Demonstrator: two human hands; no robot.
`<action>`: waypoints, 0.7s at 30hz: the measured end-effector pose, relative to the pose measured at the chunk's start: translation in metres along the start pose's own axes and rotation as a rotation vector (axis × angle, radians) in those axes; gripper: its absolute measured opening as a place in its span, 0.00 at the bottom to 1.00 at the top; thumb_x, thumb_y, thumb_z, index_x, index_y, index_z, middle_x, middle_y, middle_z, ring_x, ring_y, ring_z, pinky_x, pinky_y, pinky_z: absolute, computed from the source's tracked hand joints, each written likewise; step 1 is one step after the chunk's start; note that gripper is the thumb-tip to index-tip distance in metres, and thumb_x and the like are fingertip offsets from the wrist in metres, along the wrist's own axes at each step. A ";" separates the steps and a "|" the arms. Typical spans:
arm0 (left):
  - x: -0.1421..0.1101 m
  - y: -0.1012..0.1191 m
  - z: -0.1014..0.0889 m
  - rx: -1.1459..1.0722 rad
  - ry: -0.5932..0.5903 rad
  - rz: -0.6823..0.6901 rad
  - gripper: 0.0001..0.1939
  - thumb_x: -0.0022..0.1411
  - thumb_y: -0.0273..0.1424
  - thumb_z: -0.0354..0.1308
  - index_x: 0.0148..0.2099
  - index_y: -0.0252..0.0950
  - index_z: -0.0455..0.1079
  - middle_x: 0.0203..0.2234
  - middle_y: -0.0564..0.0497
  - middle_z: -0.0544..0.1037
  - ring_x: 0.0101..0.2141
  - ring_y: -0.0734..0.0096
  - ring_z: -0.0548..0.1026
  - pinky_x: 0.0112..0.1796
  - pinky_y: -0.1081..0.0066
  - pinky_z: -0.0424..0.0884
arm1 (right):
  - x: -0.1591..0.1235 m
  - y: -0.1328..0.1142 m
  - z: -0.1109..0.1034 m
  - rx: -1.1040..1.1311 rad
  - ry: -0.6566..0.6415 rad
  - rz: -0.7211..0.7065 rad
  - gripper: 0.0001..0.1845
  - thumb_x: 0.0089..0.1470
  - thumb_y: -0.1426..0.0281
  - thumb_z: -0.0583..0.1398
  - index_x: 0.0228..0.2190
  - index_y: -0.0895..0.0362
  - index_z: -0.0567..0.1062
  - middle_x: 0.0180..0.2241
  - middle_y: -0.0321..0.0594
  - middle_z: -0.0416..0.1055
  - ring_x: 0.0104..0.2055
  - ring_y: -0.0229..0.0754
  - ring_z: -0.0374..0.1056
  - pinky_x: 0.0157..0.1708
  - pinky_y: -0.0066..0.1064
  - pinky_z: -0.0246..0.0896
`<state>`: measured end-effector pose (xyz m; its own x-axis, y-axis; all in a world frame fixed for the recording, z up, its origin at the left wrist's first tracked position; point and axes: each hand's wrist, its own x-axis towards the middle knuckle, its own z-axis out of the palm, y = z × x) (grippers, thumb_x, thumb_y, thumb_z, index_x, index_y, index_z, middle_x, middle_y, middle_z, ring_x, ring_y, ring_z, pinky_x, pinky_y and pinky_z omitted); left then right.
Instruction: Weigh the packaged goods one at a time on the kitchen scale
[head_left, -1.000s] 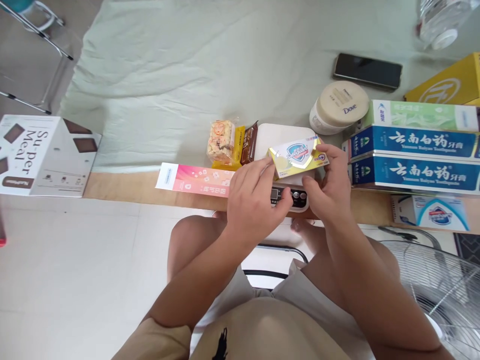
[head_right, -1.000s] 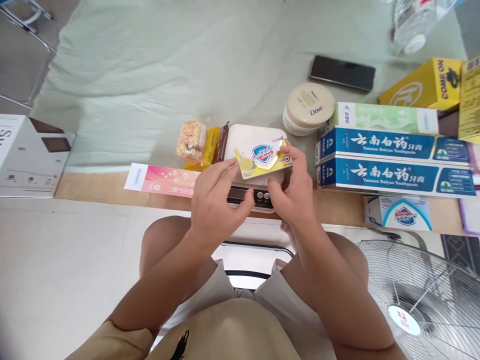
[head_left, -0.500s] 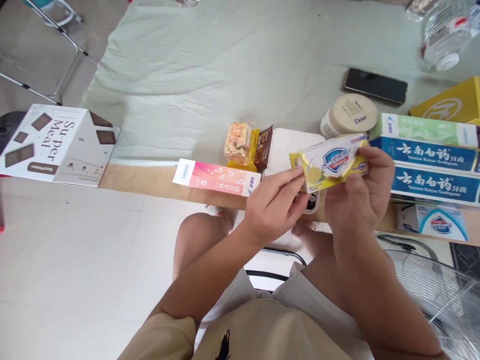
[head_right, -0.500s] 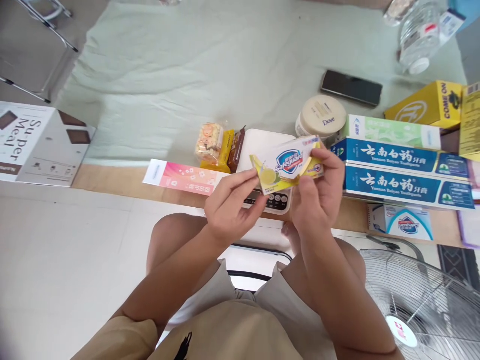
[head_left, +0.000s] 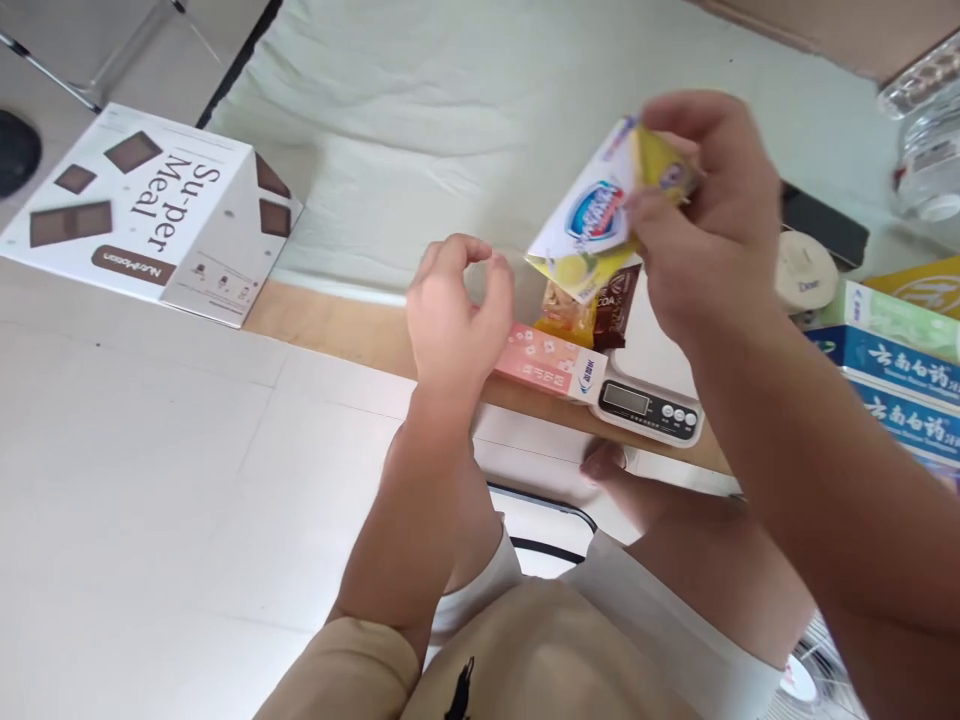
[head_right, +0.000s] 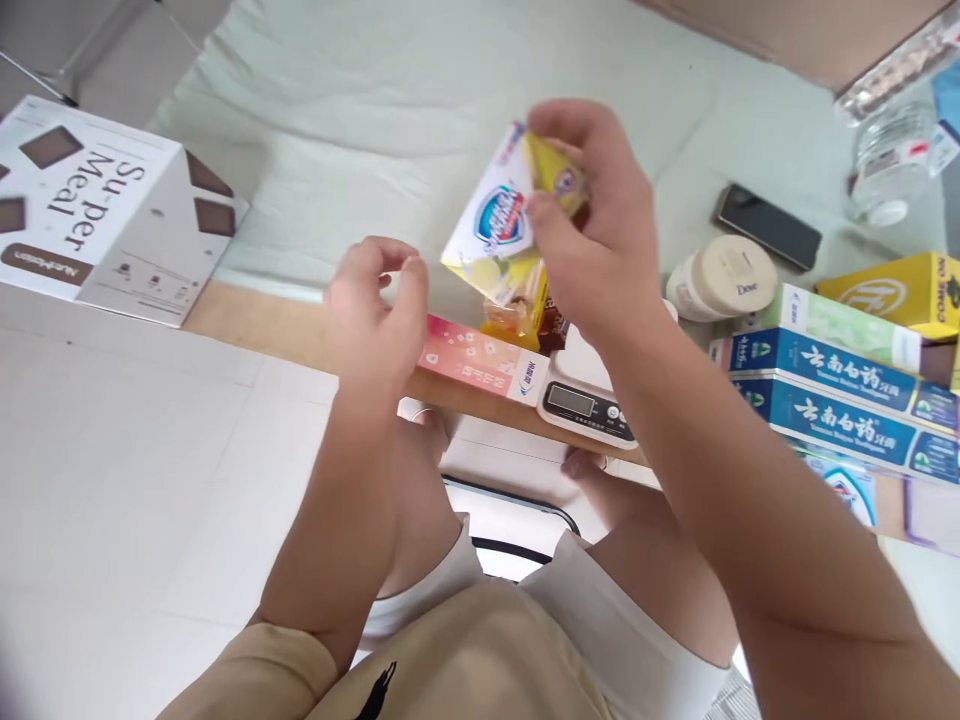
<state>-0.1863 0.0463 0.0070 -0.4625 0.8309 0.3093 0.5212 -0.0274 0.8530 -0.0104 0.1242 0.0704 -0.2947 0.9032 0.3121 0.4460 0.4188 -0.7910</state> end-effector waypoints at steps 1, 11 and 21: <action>0.003 -0.006 -0.003 0.015 -0.032 -0.054 0.04 0.69 0.35 0.60 0.40 0.42 0.73 0.40 0.48 0.82 0.45 0.60 0.80 0.48 0.61 0.77 | 0.013 -0.004 0.012 -0.008 -0.056 0.006 0.25 0.57 0.80 0.57 0.52 0.46 0.73 0.56 0.34 0.77 0.53 0.44 0.77 0.52 0.39 0.76; 0.012 -0.030 -0.029 0.065 -0.249 -0.196 0.09 0.61 0.34 0.63 0.44 0.40 0.79 0.43 0.46 0.86 0.45 0.50 0.82 0.46 0.52 0.79 | 0.076 0.010 0.057 -0.270 -0.575 0.294 0.26 0.58 0.83 0.60 0.56 0.55 0.79 0.46 0.34 0.82 0.34 0.31 0.72 0.38 0.29 0.67; 0.017 -0.009 -0.030 0.142 -0.518 -0.218 0.13 0.66 0.31 0.58 0.50 0.39 0.80 0.47 0.47 0.85 0.49 0.51 0.82 0.50 0.57 0.77 | 0.076 0.047 0.050 -0.400 -0.725 0.267 0.09 0.56 0.75 0.67 0.40 0.56 0.82 0.35 0.34 0.81 0.39 0.42 0.76 0.55 0.42 0.71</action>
<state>-0.2202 0.0443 0.0170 -0.1776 0.9735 -0.1438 0.5612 0.2203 0.7978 -0.0537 0.2077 0.0301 -0.5426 0.7505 -0.3773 0.8004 0.3257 -0.5033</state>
